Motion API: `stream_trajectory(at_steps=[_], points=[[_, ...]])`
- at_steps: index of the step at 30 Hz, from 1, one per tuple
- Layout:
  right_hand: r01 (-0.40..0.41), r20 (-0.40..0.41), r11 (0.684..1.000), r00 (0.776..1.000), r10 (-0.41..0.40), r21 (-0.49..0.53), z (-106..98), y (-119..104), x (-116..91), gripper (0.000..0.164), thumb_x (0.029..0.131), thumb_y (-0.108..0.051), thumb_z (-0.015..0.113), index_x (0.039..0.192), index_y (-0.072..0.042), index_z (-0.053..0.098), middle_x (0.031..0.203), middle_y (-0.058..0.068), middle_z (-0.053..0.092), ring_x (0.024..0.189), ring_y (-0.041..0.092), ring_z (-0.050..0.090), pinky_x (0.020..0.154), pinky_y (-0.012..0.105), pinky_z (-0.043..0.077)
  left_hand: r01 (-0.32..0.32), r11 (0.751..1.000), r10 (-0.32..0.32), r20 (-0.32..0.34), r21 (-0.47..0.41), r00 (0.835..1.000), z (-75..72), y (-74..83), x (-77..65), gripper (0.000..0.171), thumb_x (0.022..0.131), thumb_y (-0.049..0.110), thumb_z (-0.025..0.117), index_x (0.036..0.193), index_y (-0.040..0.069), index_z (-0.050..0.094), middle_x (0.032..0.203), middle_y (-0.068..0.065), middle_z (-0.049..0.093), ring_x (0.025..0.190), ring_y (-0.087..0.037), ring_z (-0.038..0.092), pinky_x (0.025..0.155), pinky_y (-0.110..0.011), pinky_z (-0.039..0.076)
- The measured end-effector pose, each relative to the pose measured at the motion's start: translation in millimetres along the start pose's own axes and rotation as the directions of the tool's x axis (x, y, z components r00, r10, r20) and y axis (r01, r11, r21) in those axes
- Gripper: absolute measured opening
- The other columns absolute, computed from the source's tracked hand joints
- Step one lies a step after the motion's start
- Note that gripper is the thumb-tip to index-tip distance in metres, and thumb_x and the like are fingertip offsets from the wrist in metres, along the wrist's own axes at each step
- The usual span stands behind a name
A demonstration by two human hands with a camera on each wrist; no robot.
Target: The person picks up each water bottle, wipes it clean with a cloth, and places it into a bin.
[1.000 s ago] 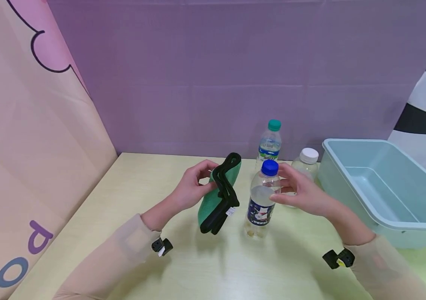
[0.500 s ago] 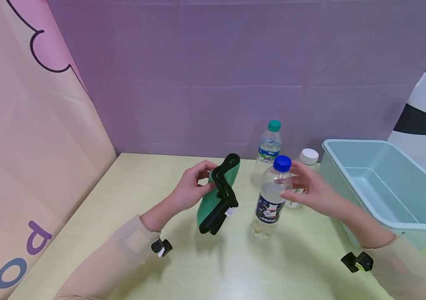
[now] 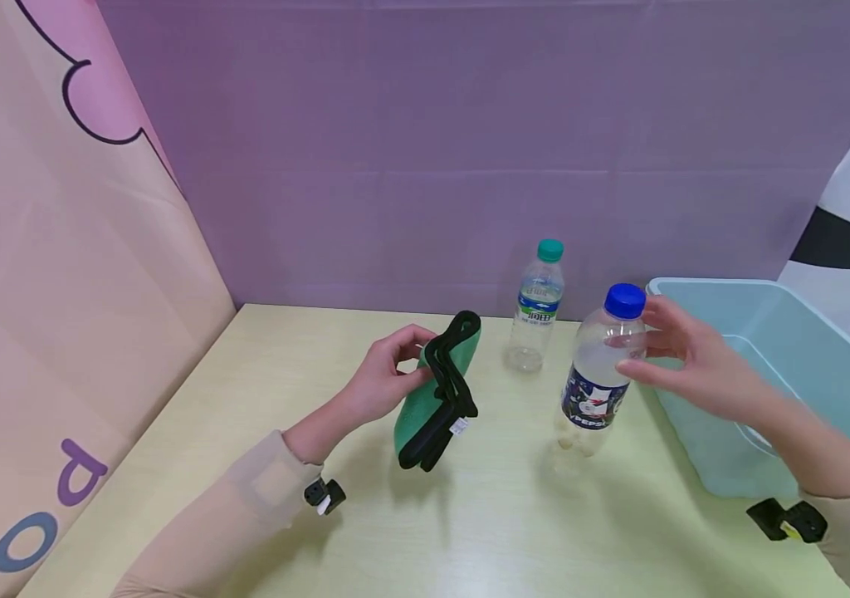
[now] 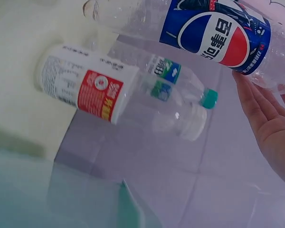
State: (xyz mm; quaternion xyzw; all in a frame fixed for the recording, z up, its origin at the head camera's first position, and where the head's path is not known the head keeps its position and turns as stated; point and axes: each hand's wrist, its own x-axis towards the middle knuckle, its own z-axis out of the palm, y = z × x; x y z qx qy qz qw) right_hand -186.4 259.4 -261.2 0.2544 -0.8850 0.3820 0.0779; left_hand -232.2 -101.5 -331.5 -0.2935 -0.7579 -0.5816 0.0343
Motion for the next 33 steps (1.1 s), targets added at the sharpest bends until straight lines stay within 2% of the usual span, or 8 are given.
stream_trajectory(at_steps=[2, 7, 10, 14, 17, 22, 28, 33], points=[[0.018, -0.026, 1.0, 0.999, -0.018, -0.009, -6, 1, -1, 0.062, 0.087, -0.002, 0.07, 0.141, -0.005, 0.039, 0.126, 0.007, 0.057, 0.097, -0.002, 0.061, 0.075, 0.022, 0.052, 0.001, 1.0, -0.001, 0.002, -0.001, 1.0, 0.0, -0.2, -0.4, 0.026, 0.088, -0.009, 0.061, 0.113, -0.002, 0.06, 0.104, -0.013, 0.062, 0.093, -0.027, 0.062, 0.072, -0.032, 0.055], [0.063, -0.04, 0.998, 0.997, -0.062, 0.028, -22, 0, -2, 0.062, 0.086, 0.005, 0.068, 0.14, -0.01, 0.041, 0.12, -0.014, 0.056, 0.097, -0.003, 0.062, 0.073, 0.019, 0.052, -0.003, 1.0, 0.003, 0.003, -0.001, 1.0, 0.1, -0.9, -0.7, 0.026, 0.088, -0.009, 0.06, 0.113, -0.002, 0.06, 0.105, -0.013, 0.062, 0.094, -0.027, 0.062, 0.072, -0.031, 0.055], [0.079, -0.038, 0.996, 0.996, -0.077, 0.036, -31, -1, -2, 0.061, 0.086, 0.007, 0.066, 0.138, -0.014, 0.042, 0.119, -0.014, 0.057, 0.098, -0.003, 0.062, 0.071, 0.019, 0.053, -0.003, 1.0, 0.003, 0.002, 0.0, 1.0, 0.4, -1.7, -0.6, 0.026, 0.088, -0.01, 0.06, 0.113, -0.002, 0.06, 0.105, -0.013, 0.063, 0.094, -0.027, 0.062, 0.072, -0.031, 0.055], [0.058, -0.049, 0.998, 0.997, -0.057, 0.014, -41, -1, -2, 0.06, 0.087, 0.007, 0.066, 0.137, -0.016, 0.042, 0.119, -0.015, 0.056, 0.097, -0.005, 0.061, 0.07, 0.017, 0.052, -0.007, 1.0, 0.007, 0.007, -0.006, 1.0, 0.4, -3.5, -0.8, 0.026, 0.088, -0.01, 0.061, 0.113, -0.002, 0.06, 0.104, -0.013, 0.063, 0.093, -0.027, 0.062, 0.071, -0.031, 0.056], [0.02, -0.07, 1.0, 0.997, -0.021, -0.009, -49, -1, -2, 0.059, 0.089, 0.004, 0.066, 0.137, -0.021, 0.041, 0.118, -0.019, 0.055, 0.095, -0.008, 0.06, 0.069, 0.016, 0.051, -0.009, 1.0, 0.009, 0.013, -0.009, 1.0, 0.4, -4.5, -0.5, 0.026, 0.088, -0.01, 0.061, 0.112, -0.002, 0.06, 0.104, -0.012, 0.062, 0.093, -0.026, 0.062, 0.07, -0.031, 0.056], [0.012, -0.128, 1.0, 0.992, -0.013, -0.009, -63, -2, 1, 0.051, 0.09, 0.004, 0.063, 0.128, -0.024, 0.044, 0.117, -0.022, 0.056, 0.095, -0.01, 0.06, 0.068, 0.013, 0.05, -0.011, 1.0, 0.011, 0.016, -0.011, 1.0, 1.3, -5.7, -0.2, 0.026, 0.088, -0.01, 0.061, 0.112, -0.001, 0.06, 0.105, -0.012, 0.062, 0.093, -0.026, 0.062, 0.071, -0.032, 0.056], [-0.08, -0.261, 0.991, 0.964, 0.051, -0.103, -81, -4, 2, 0.052, 0.09, -0.002, 0.065, 0.125, -0.035, 0.044, 0.109, -0.028, 0.052, 0.088, -0.018, 0.055, 0.064, 0.006, 0.045, -0.012, 0.999, 0.013, 0.027, -0.03, 1.0, 2.2, -6.1, -1.5, 0.026, 0.088, -0.011, 0.061, 0.113, -0.003, 0.06, 0.105, -0.014, 0.062, 0.093, -0.027, 0.062, 0.072, -0.032, 0.056], [-0.176, -0.318, 0.974, 0.94, 0.124, -0.142, -97, -6, 6, 0.059, 0.093, -0.013, 0.064, 0.143, -0.029, 0.037, 0.112, -0.02, 0.047, 0.085, -0.023, 0.049, 0.063, 0.003, 0.041, -0.003, 1.0, 0.003, 0.027, -0.032, 1.0, 2.4, -7.6, -1.8, 0.026, 0.088, -0.01, 0.06, 0.113, -0.003, 0.06, 0.106, -0.014, 0.061, 0.094, -0.026, 0.062, 0.072, -0.032, 0.056]])
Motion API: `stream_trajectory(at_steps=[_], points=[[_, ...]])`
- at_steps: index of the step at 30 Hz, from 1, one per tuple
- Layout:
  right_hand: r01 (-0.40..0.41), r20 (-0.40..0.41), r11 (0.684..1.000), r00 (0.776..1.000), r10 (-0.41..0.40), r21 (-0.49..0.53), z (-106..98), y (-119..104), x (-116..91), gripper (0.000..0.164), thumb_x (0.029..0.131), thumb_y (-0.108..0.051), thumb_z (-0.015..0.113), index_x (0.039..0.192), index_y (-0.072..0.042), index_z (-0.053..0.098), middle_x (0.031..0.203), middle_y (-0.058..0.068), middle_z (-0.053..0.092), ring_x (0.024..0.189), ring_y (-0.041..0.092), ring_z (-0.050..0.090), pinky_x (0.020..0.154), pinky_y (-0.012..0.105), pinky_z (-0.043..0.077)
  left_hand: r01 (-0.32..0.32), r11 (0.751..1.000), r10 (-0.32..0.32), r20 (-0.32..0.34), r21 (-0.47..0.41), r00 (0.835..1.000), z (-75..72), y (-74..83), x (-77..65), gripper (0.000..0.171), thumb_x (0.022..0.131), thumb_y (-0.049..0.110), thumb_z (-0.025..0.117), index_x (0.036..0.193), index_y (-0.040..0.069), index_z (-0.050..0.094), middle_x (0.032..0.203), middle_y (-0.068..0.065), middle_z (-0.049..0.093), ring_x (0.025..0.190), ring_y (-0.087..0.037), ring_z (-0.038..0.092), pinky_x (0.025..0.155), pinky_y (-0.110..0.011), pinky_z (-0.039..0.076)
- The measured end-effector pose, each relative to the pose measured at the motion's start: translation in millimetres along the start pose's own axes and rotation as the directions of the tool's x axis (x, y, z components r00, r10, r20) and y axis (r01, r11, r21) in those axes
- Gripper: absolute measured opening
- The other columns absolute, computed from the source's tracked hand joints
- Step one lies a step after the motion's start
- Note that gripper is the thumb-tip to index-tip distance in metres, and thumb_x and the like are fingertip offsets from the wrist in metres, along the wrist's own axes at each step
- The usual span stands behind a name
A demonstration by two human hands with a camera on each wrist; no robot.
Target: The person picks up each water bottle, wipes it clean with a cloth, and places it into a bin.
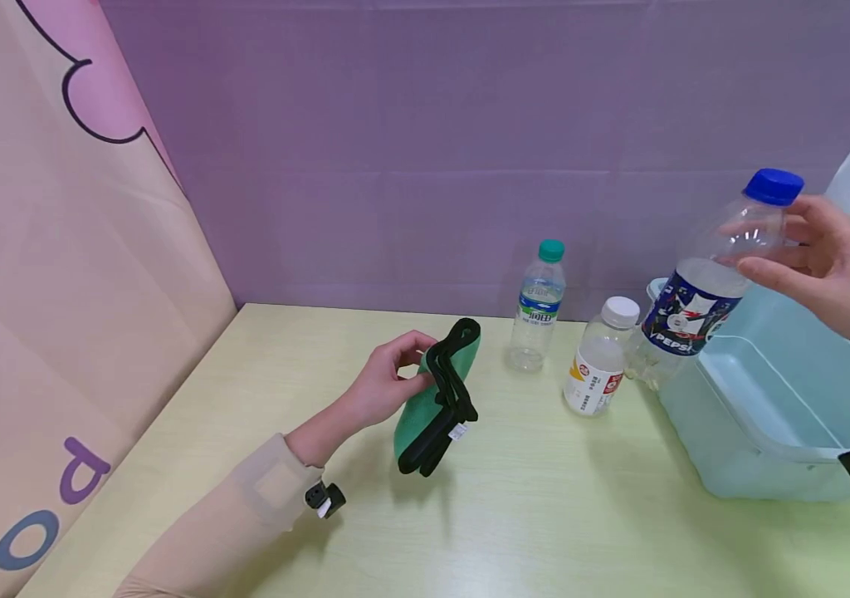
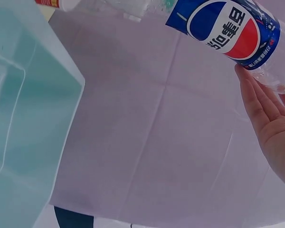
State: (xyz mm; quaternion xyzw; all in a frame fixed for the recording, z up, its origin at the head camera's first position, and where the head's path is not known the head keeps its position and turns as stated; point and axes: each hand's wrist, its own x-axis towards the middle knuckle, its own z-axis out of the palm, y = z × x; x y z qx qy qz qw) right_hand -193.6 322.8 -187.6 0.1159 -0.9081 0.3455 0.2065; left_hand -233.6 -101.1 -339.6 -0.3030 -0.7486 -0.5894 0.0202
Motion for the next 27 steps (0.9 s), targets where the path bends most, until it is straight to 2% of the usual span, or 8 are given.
stream_trajectory(at_steps=[3, 5, 6, 10, 14, 22, 24, 27], points=[[-0.039, -0.026, 0.999, 0.999, 0.039, -0.024, -8, 0, 6, 0.065, 0.094, -0.019, 0.063, 0.15, -0.024, 0.03, 0.12, -0.007, 0.047, 0.082, -0.022, 0.046, 0.063, 0.002, 0.039, 0.009, 1.0, -0.009, 0.0, 0.001, 1.0, 0.3, -1.7, 0.2, 0.026, 0.088, -0.01, 0.061, 0.113, -0.003, 0.06, 0.106, -0.013, 0.062, 0.094, -0.027, 0.062, 0.073, -0.032, 0.056], [-0.052, -0.047, 0.998, 0.998, 0.05, -0.033, -13, 3, 9, 0.066, 0.095, -0.02, 0.063, 0.151, -0.026, 0.029, 0.129, 0.005, 0.047, 0.088, -0.018, 0.048, 0.064, 0.002, 0.039, 0.017, 1.0, -0.017, 0.0, 0.002, 1.0, 0.5, -2.5, 0.4, 0.026, 0.088, -0.01, 0.061, 0.113, -0.003, 0.06, 0.105, -0.013, 0.062, 0.095, -0.027, 0.062, 0.073, -0.033, 0.056], [-0.052, -0.063, 0.998, 0.997, 0.05, -0.033, -15, 4, 10, 0.065, 0.095, -0.02, 0.063, 0.15, -0.027, 0.03, 0.129, 0.005, 0.047, 0.087, -0.018, 0.048, 0.064, 0.001, 0.038, 0.021, 1.0, -0.021, 0.0, 0.002, 1.0, 0.6, -2.7, 0.4, 0.026, 0.088, -0.01, 0.061, 0.113, -0.002, 0.06, 0.105, -0.013, 0.062, 0.095, -0.027, 0.062, 0.073, -0.033, 0.056], [-0.058, -0.1, 0.998, 0.993, 0.056, -0.02, -21, 10, 13, 0.062, 0.094, -0.017, 0.062, 0.147, -0.032, 0.033, 0.123, -0.008, 0.048, 0.084, -0.018, 0.05, 0.063, 0.0, 0.038, 0.026, 1.0, -0.026, 0.0, 0.006, 1.0, 1.1, -1.9, 0.0, 0.026, 0.088, -0.009, 0.061, 0.113, -0.002, 0.06, 0.105, -0.012, 0.062, 0.095, -0.027, 0.061, 0.074, -0.033, 0.056], [-0.062, -0.132, 0.998, 0.989, 0.058, -0.025, -27, 17, 15, 0.059, 0.094, -0.016, 0.062, 0.143, -0.034, 0.036, 0.107, -0.023, 0.043, 0.074, -0.023, 0.046, 0.06, 0.0, 0.037, 0.022, 1.0, -0.022, -0.001, 0.012, 1.0, 1.6, -1.5, -0.7, 0.026, 0.088, -0.009, 0.061, 0.113, -0.002, 0.06, 0.105, -0.012, 0.062, 0.095, -0.027, 0.061, 0.073, -0.033, 0.056], [-0.088, -0.156, 0.996, 0.984, 0.084, -0.02, -32, 39, 18, 0.057, 0.093, -0.014, 0.064, 0.138, -0.036, 0.038, 0.1, -0.025, 0.043, 0.069, -0.024, 0.048, 0.061, 0.0, 0.037, 0.034, 0.999, -0.034, -0.007, 0.019, 0.999, 2.1, -2.2, -2.4, 0.025, 0.088, -0.008, 0.062, 0.113, -0.001, 0.06, 0.104, -0.012, 0.063, 0.093, -0.026, 0.06, 0.072, -0.032, 0.056], [-0.112, -0.141, 0.992, 0.985, 0.104, -0.054, -32, 42, 19, 0.057, 0.094, -0.017, 0.062, 0.143, -0.032, 0.035, 0.108, -0.013, 0.049, 0.069, -0.025, 0.045, 0.062, -0.001, 0.036, 0.035, 0.999, -0.035, -0.007, 0.018, 0.999, 1.9, -3.3, -2.3, 0.025, 0.088, -0.008, 0.062, 0.113, -0.001, 0.06, 0.103, -0.012, 0.063, 0.093, -0.026, 0.06, 0.072, -0.031, 0.056], [-0.152, -0.104, 0.982, 0.985, 0.14, -0.11, -29, 45, 20, 0.062, 0.096, -0.024, 0.059, 0.149, -0.019, 0.028, 0.126, 0.017, 0.048, 0.068, -0.025, 0.038, 0.06, -0.002, 0.033, 0.038, 0.999, -0.038, -0.005, 0.011, 0.999, 1.9, -4.4, -2.2, 0.026, 0.088, -0.008, 0.062, 0.113, -0.001, 0.061, 0.104, -0.012, 0.062, 0.094, -0.026, 0.061, 0.072, -0.031, 0.056]])
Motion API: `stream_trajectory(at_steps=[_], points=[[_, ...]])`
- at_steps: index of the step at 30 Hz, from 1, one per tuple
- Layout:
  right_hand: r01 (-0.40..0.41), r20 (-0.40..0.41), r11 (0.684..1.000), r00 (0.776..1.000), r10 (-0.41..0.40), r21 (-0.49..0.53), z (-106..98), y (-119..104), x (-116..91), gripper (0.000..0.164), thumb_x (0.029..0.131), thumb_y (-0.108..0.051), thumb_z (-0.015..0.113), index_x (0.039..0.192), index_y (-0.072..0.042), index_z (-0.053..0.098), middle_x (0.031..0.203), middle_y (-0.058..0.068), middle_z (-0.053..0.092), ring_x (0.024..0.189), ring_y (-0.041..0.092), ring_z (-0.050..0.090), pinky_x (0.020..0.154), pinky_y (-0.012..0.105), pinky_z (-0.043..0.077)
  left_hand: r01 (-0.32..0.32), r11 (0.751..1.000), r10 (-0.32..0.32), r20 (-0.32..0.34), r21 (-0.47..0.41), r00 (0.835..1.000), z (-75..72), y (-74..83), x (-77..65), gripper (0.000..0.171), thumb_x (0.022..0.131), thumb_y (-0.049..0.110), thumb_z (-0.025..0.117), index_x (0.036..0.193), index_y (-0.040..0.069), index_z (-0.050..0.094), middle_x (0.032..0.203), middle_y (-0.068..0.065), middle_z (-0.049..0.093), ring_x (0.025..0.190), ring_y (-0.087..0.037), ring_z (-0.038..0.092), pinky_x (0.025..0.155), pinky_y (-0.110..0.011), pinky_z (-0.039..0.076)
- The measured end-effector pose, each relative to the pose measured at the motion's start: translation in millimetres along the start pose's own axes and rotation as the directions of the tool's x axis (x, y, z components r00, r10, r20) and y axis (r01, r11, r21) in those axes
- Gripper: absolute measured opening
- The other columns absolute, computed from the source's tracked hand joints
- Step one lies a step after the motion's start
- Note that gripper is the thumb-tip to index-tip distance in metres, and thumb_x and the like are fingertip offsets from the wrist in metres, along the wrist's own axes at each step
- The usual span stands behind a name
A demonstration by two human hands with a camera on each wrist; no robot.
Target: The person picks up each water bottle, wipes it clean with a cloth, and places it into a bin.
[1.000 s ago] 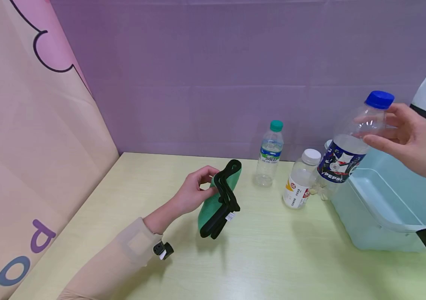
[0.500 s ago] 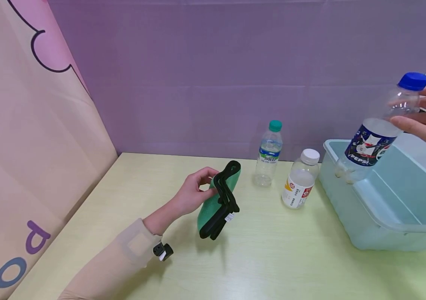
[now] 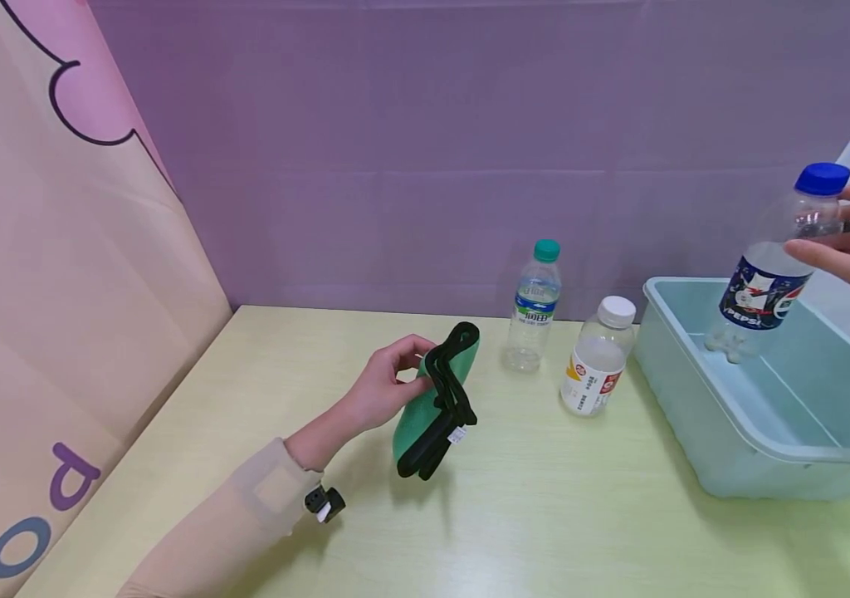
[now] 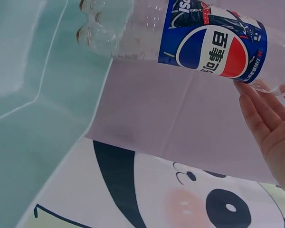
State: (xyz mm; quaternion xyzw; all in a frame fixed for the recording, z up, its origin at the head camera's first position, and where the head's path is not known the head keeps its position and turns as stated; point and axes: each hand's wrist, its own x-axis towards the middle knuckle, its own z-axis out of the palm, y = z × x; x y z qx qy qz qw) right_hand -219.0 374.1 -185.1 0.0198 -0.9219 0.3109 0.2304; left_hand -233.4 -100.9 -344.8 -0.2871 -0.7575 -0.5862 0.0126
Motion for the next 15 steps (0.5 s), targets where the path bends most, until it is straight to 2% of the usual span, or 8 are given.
stream_trajectory(at_steps=[1, 2, 4, 5, 7, 8, 11, 15], points=[[-0.005, 0.011, 1.0, 1.0, 0.006, -0.017, 1, 2, 1, 0.064, 0.096, -0.025, 0.059, 0.15, -0.013, 0.027, 0.129, 0.027, 0.044, 0.068, -0.024, 0.037, 0.06, -0.002, 0.032, 0.001, 1.0, -0.001, 0.0, -0.002, 1.0, 0.1, -0.1, -0.1, 0.026, 0.088, -0.009, 0.062, 0.113, -0.001, 0.061, 0.104, -0.012, 0.062, 0.094, -0.026, 0.061, 0.072, -0.031, 0.056], [-0.014, 0.026, 0.999, 1.0, 0.015, -0.038, 2, 3, 3, 0.067, 0.096, -0.027, 0.059, 0.15, -0.008, 0.024, 0.132, 0.034, 0.039, 0.072, -0.018, 0.046, 0.065, 0.001, 0.035, 0.002, 1.0, -0.002, -0.002, -0.003, 1.0, 0.3, 0.0, -0.1, 0.026, 0.088, -0.009, 0.062, 0.113, -0.001, 0.061, 0.104, -0.011, 0.062, 0.094, -0.026, 0.061, 0.072, -0.031, 0.056], [-0.027, 0.06, 0.998, 0.998, 0.03, -0.058, 5, 10, 7, 0.071, 0.096, -0.03, 0.058, 0.15, -0.002, 0.02, 0.135, 0.038, 0.035, 0.089, 0.004, 0.06, 0.077, 0.018, 0.048, -0.002, 1.0, 0.002, 0.0, -0.001, 1.0, 0.6, -0.2, -0.4, 0.026, 0.088, -0.009, 0.062, 0.113, -0.001, 0.061, 0.104, -0.011, 0.063, 0.094, -0.026, 0.061, 0.072, -0.031, 0.056], [-0.03, 0.077, 0.997, 0.996, 0.036, -0.072, 7, 15, 9, 0.073, 0.096, -0.031, 0.058, 0.15, -0.001, 0.018, 0.135, 0.039, 0.034, 0.099, 0.02, 0.061, 0.082, 0.031, 0.05, -0.005, 1.0, 0.005, 0.001, 0.0, 1.0, 0.8, -0.7, -0.5, 0.026, 0.088, -0.009, 0.062, 0.113, -0.001, 0.06, 0.103, -0.011, 0.063, 0.094, -0.026, 0.061, 0.072, -0.031, 0.056], [-0.039, 0.105, 0.993, 0.993, 0.05, -0.108, 11, 28, 14, 0.08, 0.095, -0.037, 0.058, 0.151, 0.0, 0.015, 0.137, 0.039, 0.031, 0.112, 0.048, 0.049, 0.086, 0.055, 0.043, -0.011, 1.0, 0.011, 0.002, 0.006, 1.0, 1.1, -1.7, -0.9, 0.026, 0.088, -0.009, 0.062, 0.113, -0.001, 0.06, 0.102, -0.011, 0.063, 0.094, -0.026, 0.061, 0.071, -0.031, 0.056], [-0.053, 0.107, 0.988, 0.992, 0.069, -0.145, 14, 36, 16, 0.082, 0.095, -0.041, 0.057, 0.152, -0.002, 0.014, 0.138, 0.039, 0.031, 0.114, 0.057, 0.04, 0.085, 0.064, 0.038, -0.014, 1.0, 0.014, 0.003, 0.011, 1.0, 1.2, -2.1, -1.2, 0.026, 0.088, -0.009, 0.062, 0.112, -0.001, 0.06, 0.102, -0.011, 0.063, 0.094, -0.026, 0.061, 0.071, -0.031, 0.055], [-0.066, 0.117, 0.976, 0.989, 0.092, -0.207, 21, 54, 20, 0.089, 0.092, -0.049, 0.058, 0.152, -0.003, 0.013, 0.138, 0.038, 0.032, 0.117, 0.056, 0.037, 0.081, 0.071, 0.038, -0.017, 1.0, 0.017, 0.002, 0.021, 1.0, 1.4, -3.1, -2.3, 0.026, 0.088, -0.009, 0.062, 0.112, -0.001, 0.06, 0.102, -0.011, 0.064, 0.093, -0.026, 0.061, 0.071, -0.031, 0.055], [-0.046, 0.17, 0.974, 0.982, 0.085, -0.221, 27, 54, 15, 0.087, 0.093, -0.047, 0.058, 0.147, 0.005, 0.014, 0.134, 0.039, 0.032, 0.115, 0.057, 0.035, 0.078, 0.071, 0.039, -0.014, 0.999, 0.014, 0.001, 0.029, 1.0, 1.0, -3.8, -3.6, 0.026, 0.088, -0.008, 0.062, 0.112, 0.0, 0.061, 0.102, -0.011, 0.064, 0.093, -0.026, 0.061, 0.072, -0.031, 0.054]])
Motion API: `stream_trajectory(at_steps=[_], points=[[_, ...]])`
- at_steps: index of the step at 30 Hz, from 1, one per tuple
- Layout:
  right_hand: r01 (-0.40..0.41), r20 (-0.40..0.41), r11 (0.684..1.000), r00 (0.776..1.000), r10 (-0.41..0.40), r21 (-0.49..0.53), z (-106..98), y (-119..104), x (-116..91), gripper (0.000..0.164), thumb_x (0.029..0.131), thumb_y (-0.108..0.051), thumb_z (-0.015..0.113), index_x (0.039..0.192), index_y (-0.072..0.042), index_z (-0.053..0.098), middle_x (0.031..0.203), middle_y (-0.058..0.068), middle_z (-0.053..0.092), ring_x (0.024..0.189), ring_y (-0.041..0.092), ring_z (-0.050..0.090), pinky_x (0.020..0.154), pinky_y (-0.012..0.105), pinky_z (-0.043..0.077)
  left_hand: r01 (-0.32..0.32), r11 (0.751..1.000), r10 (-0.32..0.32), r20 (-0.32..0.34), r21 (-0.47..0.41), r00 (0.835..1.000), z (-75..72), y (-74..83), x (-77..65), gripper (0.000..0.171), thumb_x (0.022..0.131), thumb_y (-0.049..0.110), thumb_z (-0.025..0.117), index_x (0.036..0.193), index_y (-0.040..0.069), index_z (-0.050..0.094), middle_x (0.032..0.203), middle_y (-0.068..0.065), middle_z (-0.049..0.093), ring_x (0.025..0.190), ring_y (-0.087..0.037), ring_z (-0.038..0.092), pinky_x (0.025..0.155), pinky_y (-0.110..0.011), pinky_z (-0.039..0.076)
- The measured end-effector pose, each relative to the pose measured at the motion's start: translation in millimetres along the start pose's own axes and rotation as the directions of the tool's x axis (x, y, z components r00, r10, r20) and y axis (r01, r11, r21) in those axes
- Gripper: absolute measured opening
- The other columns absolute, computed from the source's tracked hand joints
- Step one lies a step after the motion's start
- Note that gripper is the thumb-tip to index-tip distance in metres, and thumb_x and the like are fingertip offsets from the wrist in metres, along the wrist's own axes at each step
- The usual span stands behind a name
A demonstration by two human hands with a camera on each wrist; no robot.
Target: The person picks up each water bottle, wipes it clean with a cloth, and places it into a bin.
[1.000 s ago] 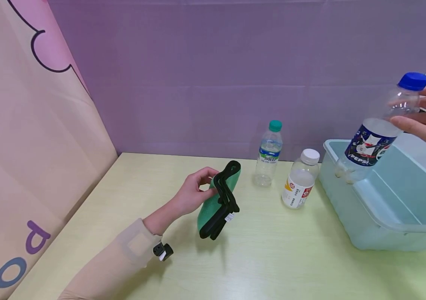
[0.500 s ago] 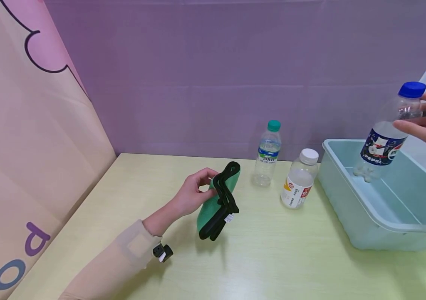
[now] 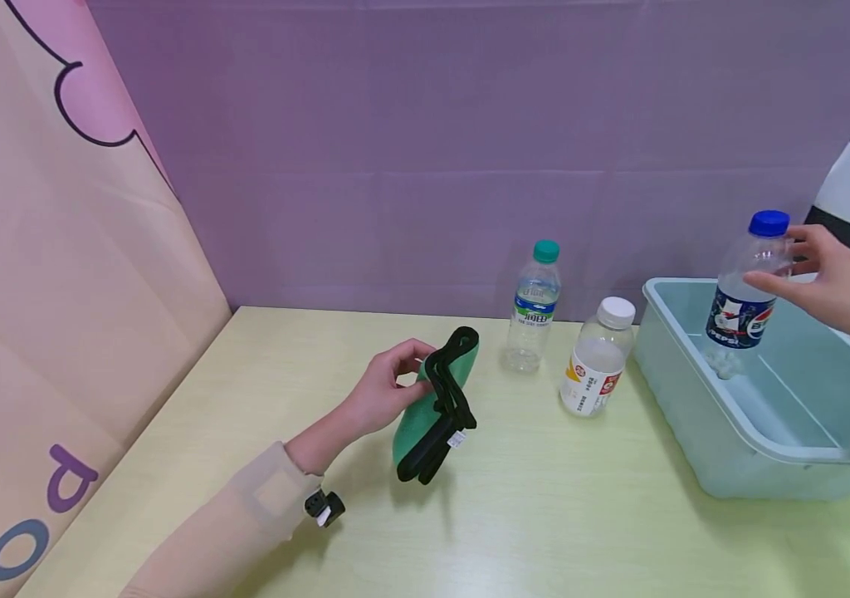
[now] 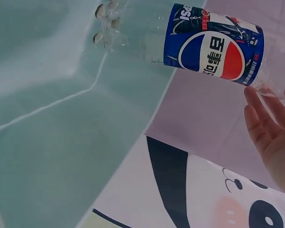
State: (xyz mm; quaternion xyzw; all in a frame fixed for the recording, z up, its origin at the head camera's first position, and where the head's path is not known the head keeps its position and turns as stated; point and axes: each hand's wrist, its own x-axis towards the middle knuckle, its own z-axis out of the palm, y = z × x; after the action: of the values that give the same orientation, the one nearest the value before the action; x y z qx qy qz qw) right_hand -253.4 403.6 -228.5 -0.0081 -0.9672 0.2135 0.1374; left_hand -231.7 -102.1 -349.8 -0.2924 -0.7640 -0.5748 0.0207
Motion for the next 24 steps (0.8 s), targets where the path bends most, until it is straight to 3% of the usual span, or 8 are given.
stream_trajectory(at_steps=[7, 14, 19, 24], points=[[0.011, 0.081, 0.999, 0.997, -0.014, 0.03, 1, -12, -8, 0.077, 0.097, -0.033, 0.057, 0.138, 0.015, 0.013, 0.13, 0.043, 0.026, 0.111, 0.061, 0.036, 0.08, 0.066, 0.04, -0.004, 1.0, 0.004, 0.0, -0.005, 1.0, 0.5, -0.9, -0.9, 0.026, 0.088, -0.008, 0.062, 0.113, -0.001, 0.061, 0.104, -0.012, 0.064, 0.094, -0.027, 0.061, 0.073, -0.032, 0.054], [-0.003, 0.132, 1.0, 0.991, 0.004, -0.007, 2, 5, -3, 0.07, 0.097, -0.025, 0.057, 0.13, 0.02, 0.015, 0.122, 0.045, 0.028, 0.105, 0.063, 0.037, 0.079, 0.068, 0.04, -0.001, 1.0, 0.001, 0.006, 0.0, 1.0, 1.2, -2.8, -0.3, 0.026, 0.088, -0.008, 0.063, 0.113, 0.0, 0.061, 0.105, -0.011, 0.064, 0.094, -0.026, 0.062, 0.073, -0.031, 0.054], [-0.011, 0.21, 1.0, 0.978, 0.017, -0.028, 3, 15, 2, 0.081, 0.096, -0.031, 0.057, 0.133, 0.022, 0.009, 0.124, 0.047, 0.025, 0.109, 0.065, 0.032, 0.079, 0.07, 0.038, -0.003, 1.0, 0.003, 0.004, 0.002, 1.0, 1.1, -2.3, -0.1, 0.026, 0.088, -0.008, 0.063, 0.112, 0.0, 0.061, 0.105, -0.012, 0.064, 0.094, -0.027, 0.062, 0.075, -0.032, 0.054], [-0.012, 0.285, 1.0, 0.958, 0.018, -0.023, 4, 21, 6, 0.087, 0.097, -0.034, 0.057, 0.135, 0.022, 0.003, 0.126, 0.048, 0.023, 0.107, 0.066, 0.037, 0.077, 0.065, 0.047, -0.001, 1.0, 0.001, 0.006, 0.002, 1.0, 1.2, -4.8, -0.4, 0.026, 0.088, -0.008, 0.063, 0.112, 0.0, 0.061, 0.104, -0.011, 0.064, 0.095, -0.026, 0.062, 0.075, -0.032, 0.054]])
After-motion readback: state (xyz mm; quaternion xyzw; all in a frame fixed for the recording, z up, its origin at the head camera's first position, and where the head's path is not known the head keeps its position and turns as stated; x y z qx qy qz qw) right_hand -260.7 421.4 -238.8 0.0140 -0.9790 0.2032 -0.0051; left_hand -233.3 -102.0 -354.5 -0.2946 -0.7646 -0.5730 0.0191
